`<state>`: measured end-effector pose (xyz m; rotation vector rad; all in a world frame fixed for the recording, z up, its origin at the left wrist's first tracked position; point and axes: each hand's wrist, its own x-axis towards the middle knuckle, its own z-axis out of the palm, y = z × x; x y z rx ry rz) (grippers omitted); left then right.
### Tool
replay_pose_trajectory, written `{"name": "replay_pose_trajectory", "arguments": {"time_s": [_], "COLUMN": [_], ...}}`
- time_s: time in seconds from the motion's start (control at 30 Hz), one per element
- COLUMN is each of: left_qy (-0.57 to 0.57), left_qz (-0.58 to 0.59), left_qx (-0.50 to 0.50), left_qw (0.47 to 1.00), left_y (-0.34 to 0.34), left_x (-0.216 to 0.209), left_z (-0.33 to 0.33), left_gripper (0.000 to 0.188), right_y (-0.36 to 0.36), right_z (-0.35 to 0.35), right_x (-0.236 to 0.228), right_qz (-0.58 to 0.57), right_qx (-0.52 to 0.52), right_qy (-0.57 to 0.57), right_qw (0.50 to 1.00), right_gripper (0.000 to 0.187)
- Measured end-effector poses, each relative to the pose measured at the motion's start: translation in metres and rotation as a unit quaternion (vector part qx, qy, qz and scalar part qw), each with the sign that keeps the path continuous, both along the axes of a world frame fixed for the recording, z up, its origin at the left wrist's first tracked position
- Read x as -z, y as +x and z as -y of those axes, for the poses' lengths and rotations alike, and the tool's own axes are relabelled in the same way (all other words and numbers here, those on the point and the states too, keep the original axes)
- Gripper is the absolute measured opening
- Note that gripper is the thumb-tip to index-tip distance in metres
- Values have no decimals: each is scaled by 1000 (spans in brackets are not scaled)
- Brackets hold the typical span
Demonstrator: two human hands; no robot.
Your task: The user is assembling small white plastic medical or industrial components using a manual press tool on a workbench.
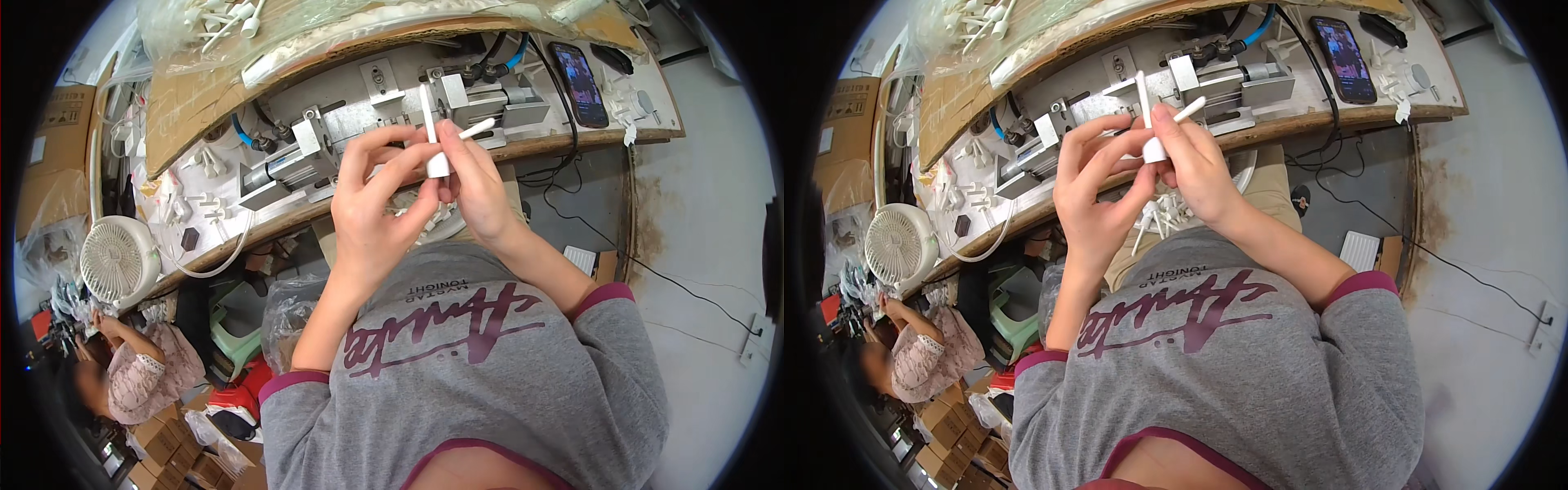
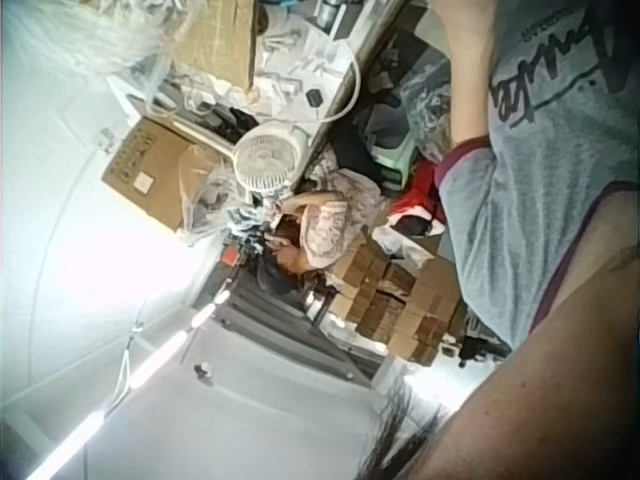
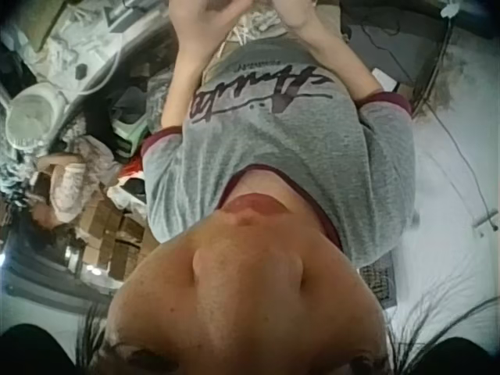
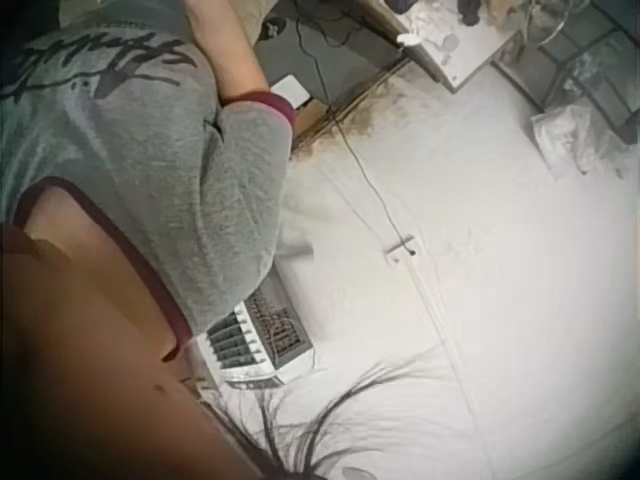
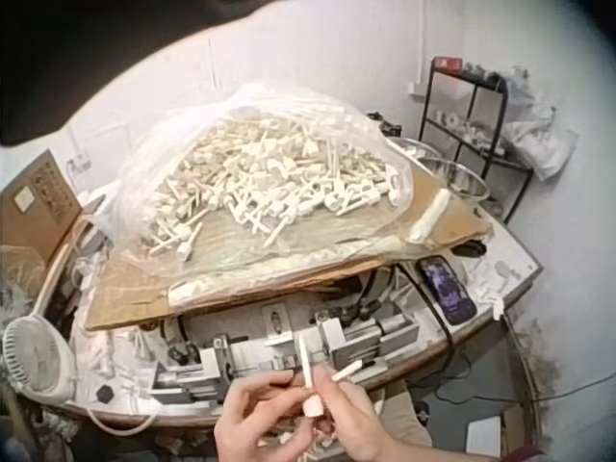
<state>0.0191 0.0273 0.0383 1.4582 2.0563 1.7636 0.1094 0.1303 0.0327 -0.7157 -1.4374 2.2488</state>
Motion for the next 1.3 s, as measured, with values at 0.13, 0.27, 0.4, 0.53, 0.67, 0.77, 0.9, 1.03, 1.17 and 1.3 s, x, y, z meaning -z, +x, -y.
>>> {"name": "replay_pose_trajectory", "arguments": {"time_s": [0.13, 0.27, 0.4, 0.53, 0.67, 0.77, 0.9, 1.03, 1.17, 1.3], "left_qy": [-28, -118, -204, -228, -259, -288, -274, -253, -183, -56], "left_qz": [-35, -217, -303, -359, -382, -379, -315, -301, -208, -107], "left_qx": [-16, -54, -64, -69, -75, -63, -61, -58, -16, 72], "left_qw": [999, 968, 929, 902, 884, 877, 907, 917, 961, 990], "left_y": [-7, -17, -14, -15, -14, -18, -22, -25, -22, -6], "left_x": [-1, 20, 28, 35, 32, 25, 22, 27, 15, 9], "left_z": [12, 22, 24, 24, 17, 12, 9, 12, 11, 11], "left_gripper": [30, 30, 28, 25, 23, 23, 21, 25, 32, 40], "right_y": [8, 15, 20, 23, 22, 20, 17, 19, 19, 14], "right_z": [-16, -22, -24, -22, -20, -21, -19, -22, -26, -15], "right_x": [16, 8, 5, 4, 5, 3, 2, 0, 19, 22], "right_qz": [-13, 32, 58, 51, 50, 70, 59, 87, 111, 54], "right_qx": [-6, 0, -5, -32, -51, -58, -51, -64, -61, -91], "right_qy": [30, 70, 92, 118, 139, 155, 205, 183, 222, 243], "right_qw": [999, 997, 994, 991, 988, 984, 976, 977, 967, 964], "right_gripper": [32, 30, 37, 35, 33, 33, 29, 36, 37, 37]}}
